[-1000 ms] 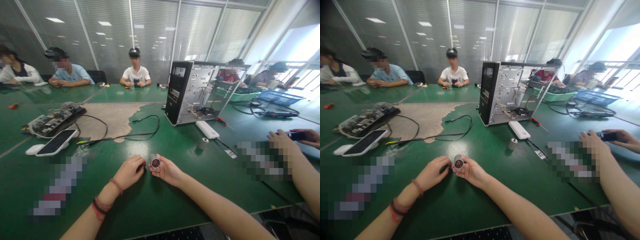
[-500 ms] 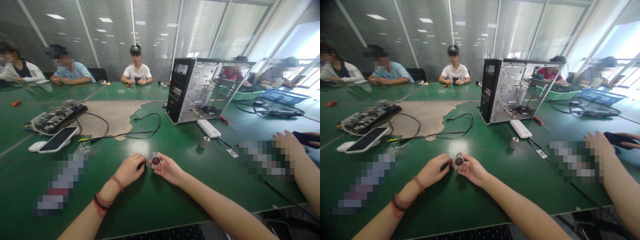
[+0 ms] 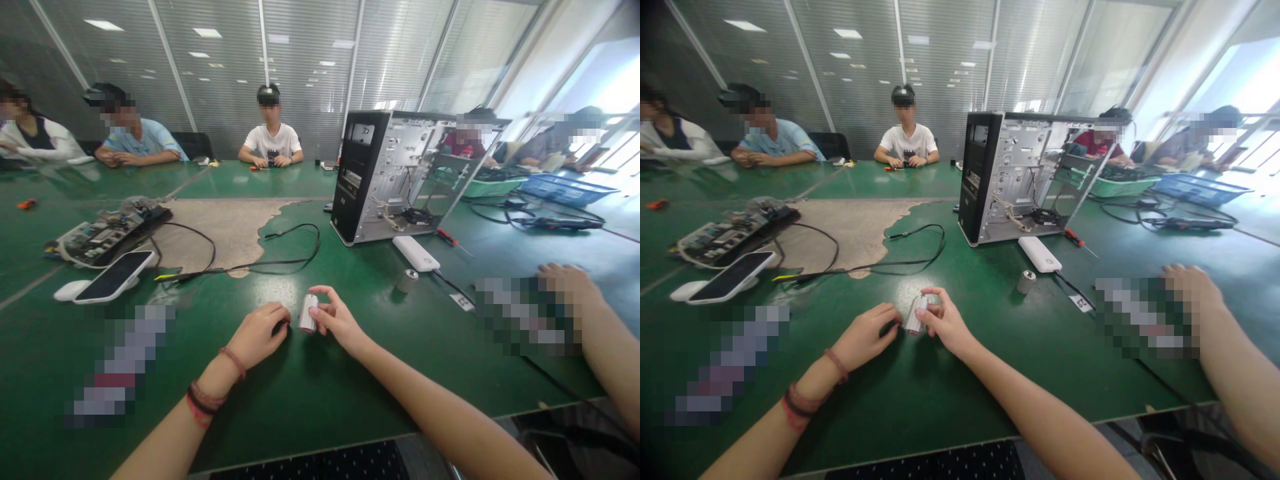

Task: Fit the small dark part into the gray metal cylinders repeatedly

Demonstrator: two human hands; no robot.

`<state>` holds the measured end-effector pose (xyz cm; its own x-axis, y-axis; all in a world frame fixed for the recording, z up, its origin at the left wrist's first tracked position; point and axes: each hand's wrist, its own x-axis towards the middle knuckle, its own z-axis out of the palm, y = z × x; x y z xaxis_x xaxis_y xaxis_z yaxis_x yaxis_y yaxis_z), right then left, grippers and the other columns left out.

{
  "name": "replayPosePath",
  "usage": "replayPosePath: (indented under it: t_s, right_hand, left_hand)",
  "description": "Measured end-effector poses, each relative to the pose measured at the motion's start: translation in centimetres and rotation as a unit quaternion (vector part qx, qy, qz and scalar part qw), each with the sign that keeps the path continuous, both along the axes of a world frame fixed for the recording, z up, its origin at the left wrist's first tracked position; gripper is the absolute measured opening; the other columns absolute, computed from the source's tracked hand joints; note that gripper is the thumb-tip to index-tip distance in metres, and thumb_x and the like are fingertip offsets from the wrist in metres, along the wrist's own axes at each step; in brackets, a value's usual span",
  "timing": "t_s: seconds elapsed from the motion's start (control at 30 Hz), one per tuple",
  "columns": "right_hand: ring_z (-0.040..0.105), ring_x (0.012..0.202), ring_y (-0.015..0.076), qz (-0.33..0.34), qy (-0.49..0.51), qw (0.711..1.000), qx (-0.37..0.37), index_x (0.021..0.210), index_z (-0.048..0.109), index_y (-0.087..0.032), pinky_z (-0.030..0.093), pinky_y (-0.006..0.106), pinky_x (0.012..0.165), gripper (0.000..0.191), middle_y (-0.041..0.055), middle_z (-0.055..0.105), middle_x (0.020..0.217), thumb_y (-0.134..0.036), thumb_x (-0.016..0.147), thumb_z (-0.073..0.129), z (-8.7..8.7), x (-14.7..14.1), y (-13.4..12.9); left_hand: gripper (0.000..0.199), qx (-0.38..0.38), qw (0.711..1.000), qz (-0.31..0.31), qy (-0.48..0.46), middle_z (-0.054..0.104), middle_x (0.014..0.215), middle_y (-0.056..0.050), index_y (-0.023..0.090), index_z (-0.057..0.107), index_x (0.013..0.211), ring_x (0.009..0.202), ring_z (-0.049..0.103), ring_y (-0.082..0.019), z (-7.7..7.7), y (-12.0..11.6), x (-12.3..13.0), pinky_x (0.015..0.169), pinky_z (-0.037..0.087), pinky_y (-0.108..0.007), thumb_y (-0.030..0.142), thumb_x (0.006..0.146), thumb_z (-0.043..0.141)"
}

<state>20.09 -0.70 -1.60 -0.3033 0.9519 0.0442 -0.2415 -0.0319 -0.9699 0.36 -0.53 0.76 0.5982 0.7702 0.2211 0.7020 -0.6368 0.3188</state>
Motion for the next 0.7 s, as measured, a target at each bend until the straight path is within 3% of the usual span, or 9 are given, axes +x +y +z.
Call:
replayPosePath:
  t_s: [0.1, 0.2, 0.3, 0.7]
  right_hand:
    - [0.045, 0.052, 0.0082, -0.027, -0.129, 0.984, 0.119, 0.124, 0.038, -0.023, 0.035, 0.020, 0.050, 0.055, -0.0037, 0.056, 0.074, -0.035, 0.077, 0.063, 0.13, 0.41, -0.39]
    - [0.047, 0.059, 0.0102, -0.037, -0.260, 0.940, 0.220, 0.135, 0.030, -0.025, 0.041, 0.025, 0.061, 0.071, 0.0000, 0.059, 0.088, -0.034, 0.074, 0.066, 0.11, 0.73, -0.72]
    - [0.049, 0.064, 0.0132, -0.027, -0.316, 0.906, 0.279, 0.139, 0.024, -0.027, 0.043, 0.029, 0.069, 0.077, 0.0037, 0.061, 0.100, -0.035, 0.075, 0.065, -0.04, 0.83, -0.80]
    - [0.053, 0.073, 0.0177, -0.036, -0.329, 0.889, 0.315, 0.145, 0.014, -0.029, 0.044, 0.033, 0.075, 0.084, 0.0051, 0.063, 0.103, -0.031, 0.077, 0.064, -0.53, 0.91, -0.36]
  left_hand:
    - [0.012, -0.002, 1.000, 0.012, -0.018, 0.058, 0.084, -0.004, 0.018, 0.056, 0.084, 0.079, 0.055, -0.018, 0.22, -0.07, 0.05, 0.070, 0.044, -0.028, 0.017, 0.086, 0.044]
    - [0.013, -0.006, 0.999, 0.019, -0.037, 0.060, 0.087, -0.004, 0.019, 0.057, 0.087, 0.082, 0.056, -0.018, 0.33, -0.12, 0.06, 0.073, 0.045, -0.029, 0.017, 0.086, 0.044]
    - [0.014, -0.003, 0.999, 0.022, -0.049, 0.061, 0.088, -0.004, 0.019, 0.057, 0.090, 0.084, 0.056, -0.019, 0.20, -0.08, 0.03, 0.077, 0.045, -0.031, 0.016, 0.085, 0.045]
    - [0.032, -0.026, 0.992, -0.015, -0.122, 0.061, 0.108, -0.007, 0.019, 0.050, 0.113, 0.100, 0.056, -0.020, 0.09, -0.75, 0.42, 0.090, 0.044, -0.034, 0.016, 0.082, 0.049]
